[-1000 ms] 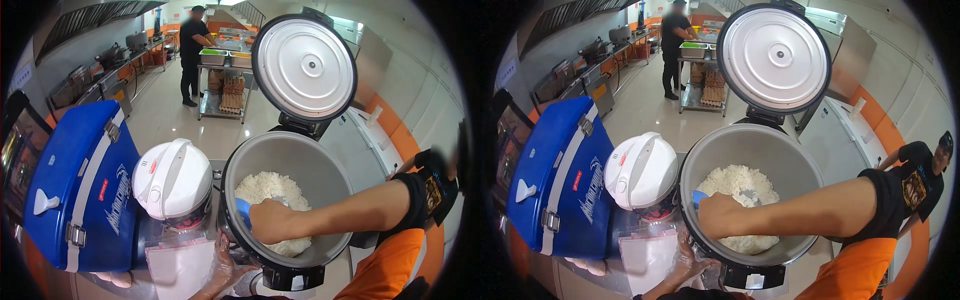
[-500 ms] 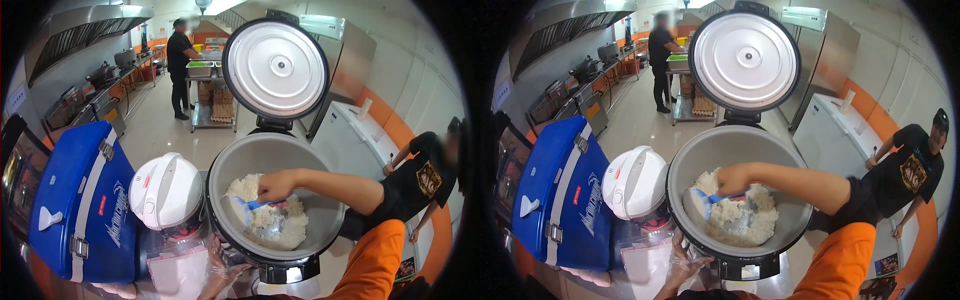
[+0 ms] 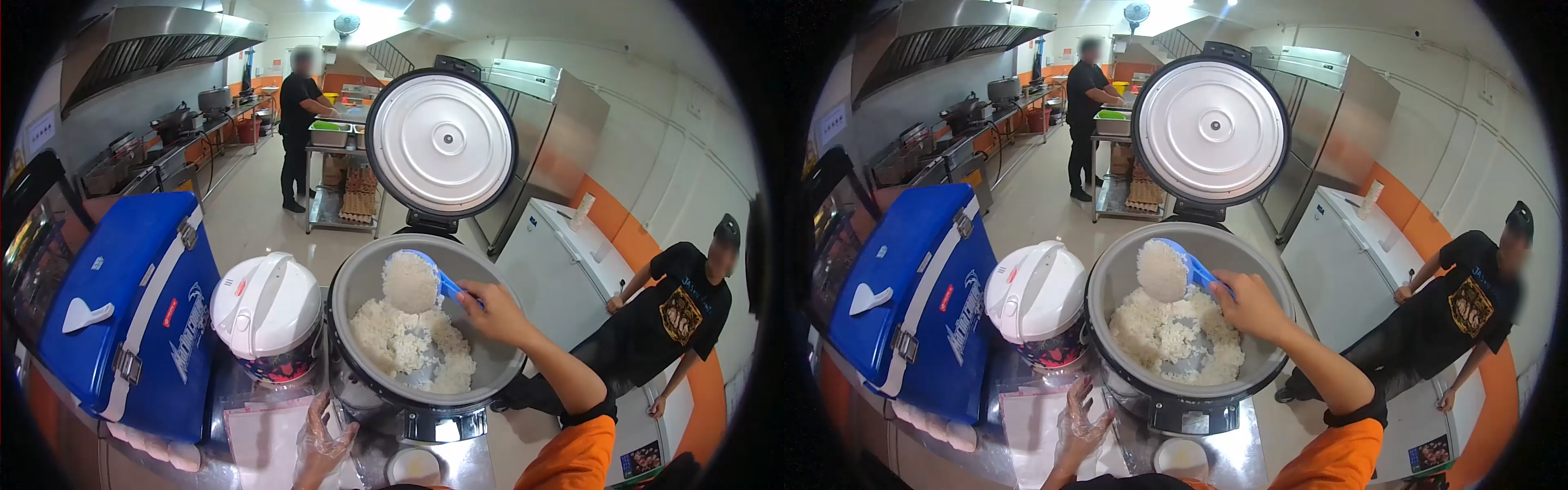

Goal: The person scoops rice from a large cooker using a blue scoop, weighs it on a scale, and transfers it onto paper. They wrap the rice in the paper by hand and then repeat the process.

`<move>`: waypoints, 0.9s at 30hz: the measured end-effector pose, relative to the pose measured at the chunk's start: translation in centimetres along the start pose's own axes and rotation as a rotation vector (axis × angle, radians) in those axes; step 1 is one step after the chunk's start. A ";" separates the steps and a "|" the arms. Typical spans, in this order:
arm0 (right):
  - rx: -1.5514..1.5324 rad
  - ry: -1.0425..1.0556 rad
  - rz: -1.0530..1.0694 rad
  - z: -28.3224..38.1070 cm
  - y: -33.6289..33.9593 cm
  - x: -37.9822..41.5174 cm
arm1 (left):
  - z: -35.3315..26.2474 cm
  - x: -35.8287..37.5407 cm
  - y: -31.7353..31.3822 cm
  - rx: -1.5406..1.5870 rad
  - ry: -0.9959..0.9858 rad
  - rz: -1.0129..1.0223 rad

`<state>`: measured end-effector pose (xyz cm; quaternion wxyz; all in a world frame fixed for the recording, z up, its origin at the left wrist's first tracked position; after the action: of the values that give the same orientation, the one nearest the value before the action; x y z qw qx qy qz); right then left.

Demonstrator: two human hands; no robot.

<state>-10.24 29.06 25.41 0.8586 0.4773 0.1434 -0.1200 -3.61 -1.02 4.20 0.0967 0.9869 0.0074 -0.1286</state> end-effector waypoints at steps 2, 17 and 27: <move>0.080 0.039 -0.045 -0.2 -0.1 0.1 | 0.0 0.6 0.5 -0.028 0.017 0.005; 0.088 0.022 0.722 -2.0 -12.7 0.2 | -5.7 -0.6 -2.4 -0.204 -0.326 0.228; -0.445 -0.574 0.662 3.5 -1.7 4.3 | -5.0 -0.4 -2.0 -0.138 -0.322 0.208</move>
<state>-6.39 24.89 24.31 0.9366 0.2501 -0.2362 0.0661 -2.81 1.93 8.67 0.1767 0.9402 -0.1012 -0.2731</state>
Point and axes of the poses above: each hand's wrist, its own x-axis away from the middle knuckle, its own y-axis out of the back of the hand, z = x × y, the point moved 4 cm from there along -x, towards the middle knuckle, and after that the axes turned 10 degrees about -z, right-handed, at the moved point
